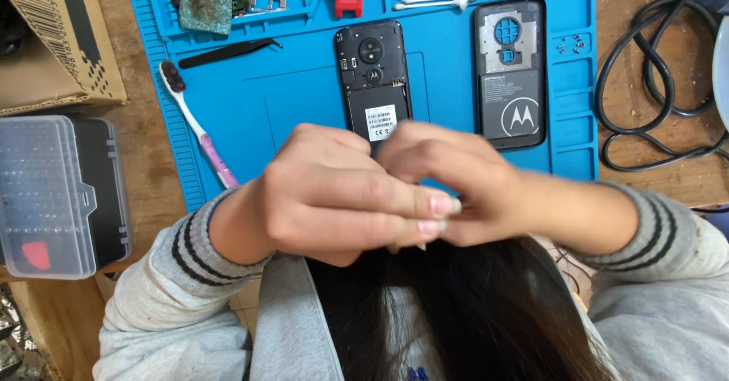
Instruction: The person uses a screwdriver to remove screws from the back of a disassembled smartphone. They then use a red plastic pry tool to separate the phone's back cover from the main body. The person continues to unscrew components and handle small parts on a blue work mat.
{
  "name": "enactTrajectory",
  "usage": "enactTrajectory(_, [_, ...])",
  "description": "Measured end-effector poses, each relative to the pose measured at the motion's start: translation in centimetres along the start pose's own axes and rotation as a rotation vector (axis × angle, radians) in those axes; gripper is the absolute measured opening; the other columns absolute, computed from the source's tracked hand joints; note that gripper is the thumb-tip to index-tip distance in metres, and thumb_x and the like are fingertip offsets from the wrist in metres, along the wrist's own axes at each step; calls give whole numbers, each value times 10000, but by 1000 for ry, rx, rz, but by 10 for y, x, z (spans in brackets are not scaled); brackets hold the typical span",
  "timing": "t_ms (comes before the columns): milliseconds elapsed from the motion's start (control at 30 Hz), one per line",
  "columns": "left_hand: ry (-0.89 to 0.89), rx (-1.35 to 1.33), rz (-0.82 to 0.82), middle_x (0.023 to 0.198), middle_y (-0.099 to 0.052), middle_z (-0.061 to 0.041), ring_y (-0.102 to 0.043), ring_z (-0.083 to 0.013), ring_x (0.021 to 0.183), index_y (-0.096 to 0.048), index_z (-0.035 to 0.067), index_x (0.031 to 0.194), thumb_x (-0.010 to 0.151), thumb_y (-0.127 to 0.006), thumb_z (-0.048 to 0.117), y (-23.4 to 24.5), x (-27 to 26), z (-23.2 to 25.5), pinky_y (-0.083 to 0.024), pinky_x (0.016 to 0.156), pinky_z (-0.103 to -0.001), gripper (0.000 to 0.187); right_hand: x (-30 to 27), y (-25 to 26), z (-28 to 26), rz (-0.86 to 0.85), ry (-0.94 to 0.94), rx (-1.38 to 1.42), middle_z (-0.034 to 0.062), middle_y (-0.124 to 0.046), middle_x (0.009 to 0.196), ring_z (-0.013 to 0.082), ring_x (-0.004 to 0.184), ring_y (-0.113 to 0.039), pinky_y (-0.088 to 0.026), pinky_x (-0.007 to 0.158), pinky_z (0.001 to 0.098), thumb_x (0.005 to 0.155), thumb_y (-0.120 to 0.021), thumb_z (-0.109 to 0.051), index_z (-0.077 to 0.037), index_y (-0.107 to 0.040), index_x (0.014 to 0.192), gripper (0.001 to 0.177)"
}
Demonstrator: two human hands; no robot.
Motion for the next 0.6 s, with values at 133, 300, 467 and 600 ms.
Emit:
enactTrajectory(133, [30,7,47,975,-731,-89,-539,-123,495,-755,22,893,972,-519,92,8,2,-8,-291,439,-302,258,-6,1,18,-372,-130,115,161,-627,1070,327,939,-665,-549,788,379,1003,-336,-211,13,-511,1044,288])
enactTrajectory(300, [87,2,67,980,-721,-70,-699,-150,631,-742,37,858,993,-500,103,8,1,-11,-416,492,-301,286,-1,20,18,78,-192,-293,30,-656,774,130,759,-679,-512,622,236,692,-847,-304,-67,-548,762,389])
enactTrajectory(467, [109,44,73,948,-714,-105,-753,-202,760,-713,29,916,981,-536,26,20,-2,-21,-507,554,-296,189,4,15,20,-28,-161,-96,145,-573,997,281,948,-632,-500,837,363,949,-495,-118,27,-419,1078,208])
enactTrajectory(600, [86,48,77,970,-715,-117,-750,-194,750,-712,11,900,992,-545,63,17,-1,-19,-446,505,-300,197,0,14,23,39,-222,-249,37,-645,746,153,655,-622,-466,570,250,816,-444,121,-31,-601,823,219])
Point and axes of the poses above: each hand's wrist, its own x-axis towards the middle knuckle, its own y-axis out of the back of the hand, z = x × y, the point moved 8 cm from there along x, towards the middle knuckle
